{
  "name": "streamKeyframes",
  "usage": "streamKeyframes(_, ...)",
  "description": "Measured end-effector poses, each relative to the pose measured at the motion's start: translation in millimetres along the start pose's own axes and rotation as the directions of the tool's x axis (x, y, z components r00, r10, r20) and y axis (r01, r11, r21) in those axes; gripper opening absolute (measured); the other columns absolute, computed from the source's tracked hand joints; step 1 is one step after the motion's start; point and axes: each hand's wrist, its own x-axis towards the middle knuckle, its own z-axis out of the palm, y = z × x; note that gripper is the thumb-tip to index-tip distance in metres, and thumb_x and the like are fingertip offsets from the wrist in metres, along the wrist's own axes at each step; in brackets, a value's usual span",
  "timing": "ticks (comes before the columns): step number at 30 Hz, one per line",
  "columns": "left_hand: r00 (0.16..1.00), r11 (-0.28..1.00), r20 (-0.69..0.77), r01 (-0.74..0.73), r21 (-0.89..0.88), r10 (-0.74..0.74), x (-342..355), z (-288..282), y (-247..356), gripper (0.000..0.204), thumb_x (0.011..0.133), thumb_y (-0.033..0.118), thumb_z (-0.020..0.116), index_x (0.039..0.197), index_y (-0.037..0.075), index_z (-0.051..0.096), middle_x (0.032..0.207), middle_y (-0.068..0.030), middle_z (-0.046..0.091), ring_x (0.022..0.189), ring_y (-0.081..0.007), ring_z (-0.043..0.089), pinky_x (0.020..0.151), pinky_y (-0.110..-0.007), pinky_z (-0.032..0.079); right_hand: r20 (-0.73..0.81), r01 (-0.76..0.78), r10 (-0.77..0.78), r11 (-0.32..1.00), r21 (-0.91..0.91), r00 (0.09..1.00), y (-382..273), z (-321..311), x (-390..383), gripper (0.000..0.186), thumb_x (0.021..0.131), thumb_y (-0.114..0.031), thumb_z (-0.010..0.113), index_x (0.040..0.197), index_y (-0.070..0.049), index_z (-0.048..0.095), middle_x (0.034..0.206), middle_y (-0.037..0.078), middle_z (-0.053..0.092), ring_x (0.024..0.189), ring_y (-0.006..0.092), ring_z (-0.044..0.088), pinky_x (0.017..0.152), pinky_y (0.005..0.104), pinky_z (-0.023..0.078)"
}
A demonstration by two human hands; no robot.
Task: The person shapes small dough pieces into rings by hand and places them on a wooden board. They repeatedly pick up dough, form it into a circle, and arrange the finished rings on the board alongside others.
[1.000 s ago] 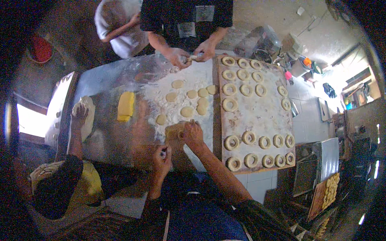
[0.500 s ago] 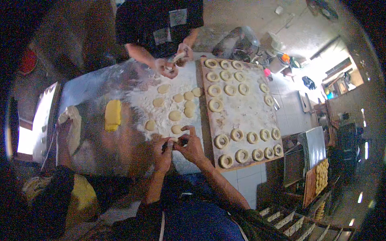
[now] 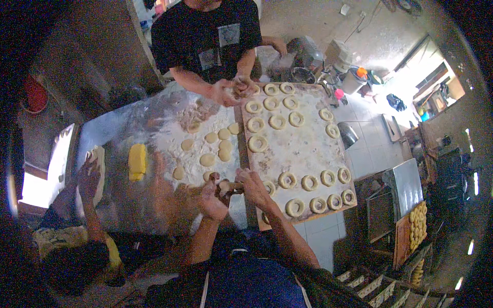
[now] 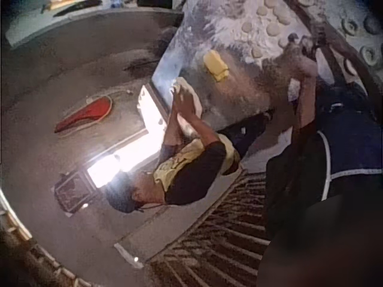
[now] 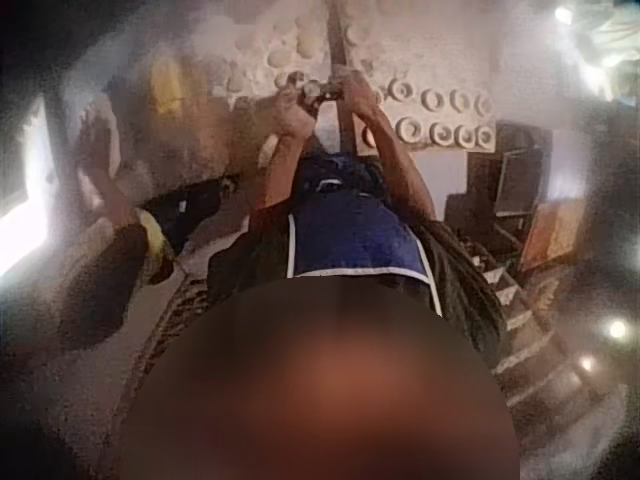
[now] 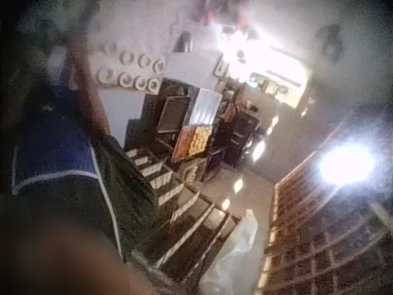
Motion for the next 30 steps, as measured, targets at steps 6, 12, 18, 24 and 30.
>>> streamKeyframes(6, 0.931, -0.163, 0.155, -0.105, 0.981, 0.33, 32, 20, -73, 0.029, 0.096, 0.033, 0.045, 0.105, 0.006, 0.042, 0.086, -0.003, 0.049, 0.085, -0.0153, 0.047, 0.069, -0.029, 0.044, 0.086, 0.128, -0.097, 0.828, -0.546, 0.992, -30, -59, -3, 0.05, 0.098, -0.04, 0.045, 0.087, 0.005, 0.062, 0.069, 0.016, 0.062, 0.061, 0.0265, 0.058, 0.059, 0.0368, 0.047)
streamKeyframes(12, 0.768, 0.639, -0.406, -0.005, 0.769, 0.495, 80, 44, -153, 0.031, 0.098, 0.038, 0.04, 0.086, 0.009, 0.046, 0.081, 0.0005, 0.048, 0.071, -0.0121, 0.049, 0.062, -0.027, 0.043, -0.134, 0.106, -0.138, 0.969, -0.224, 0.981, -27, -101, -6, 0.064, 0.1, -0.053, 0.032, 0.072, 0.001, 0.053, 0.057, 0.006, 0.046, 0.057, 0.0153, 0.045, 0.053, 0.0361, 0.037)
streamKeyframes(18, 0.765, 0.572, -0.473, 0.17, 0.802, 0.436, 92, 37, -181, 0.036, 0.097, 0.037, 0.039, 0.077, 0.009, 0.049, 0.074, -0.0007, 0.051, 0.066, -0.0144, 0.046, 0.064, -0.032, 0.04, -0.077, 0.12, -0.127, 0.988, -0.094, 0.989, -22, -150, -3, 0.074, 0.099, -0.052, 0.031, 0.066, 0.009, 0.057, 0.054, 0.02, 0.051, 0.054, 0.026, 0.052, 0.06, 0.043, 0.043)
streamKeyframes(24, 0.766, 0.317, -0.517, 0.416, 0.852, 0.383, 88, 29, -200, 0.044, 0.096, 0.044, 0.041, 0.105, 0.006, 0.06, 0.098, -0.0063, 0.058, 0.087, -0.0192, 0.053, 0.083, -0.033, 0.043, -0.001, 0.082, -0.094, 0.88, -0.468, 0.996, -14, -176, 1, 0.071, 0.098, -0.05, 0.033, 0.068, 0.009, 0.059, 0.058, 0.025, 0.056, 0.057, 0.0347, 0.057, 0.062, 0.0467, 0.044)
streamKeyframes(30, 0.894, -0.026, -0.305, 0.331, 0.943, 0.327, 88, 8, -191, 0.036, 0.099, 0.039, 0.041, 0.109, 0.006, 0.051, 0.098, -0.0071, 0.054, 0.092, -0.0185, 0.05, 0.082, -0.034, 0.041, 0.026, 0.242, -0.258, 0.861, -0.447, 0.966, -20, -176, 1, 0.062, 0.098, -0.045, 0.037, 0.074, 0.007, 0.062, 0.063, 0.025, 0.059, 0.057, 0.0365, 0.059, 0.061, 0.0456, 0.046)
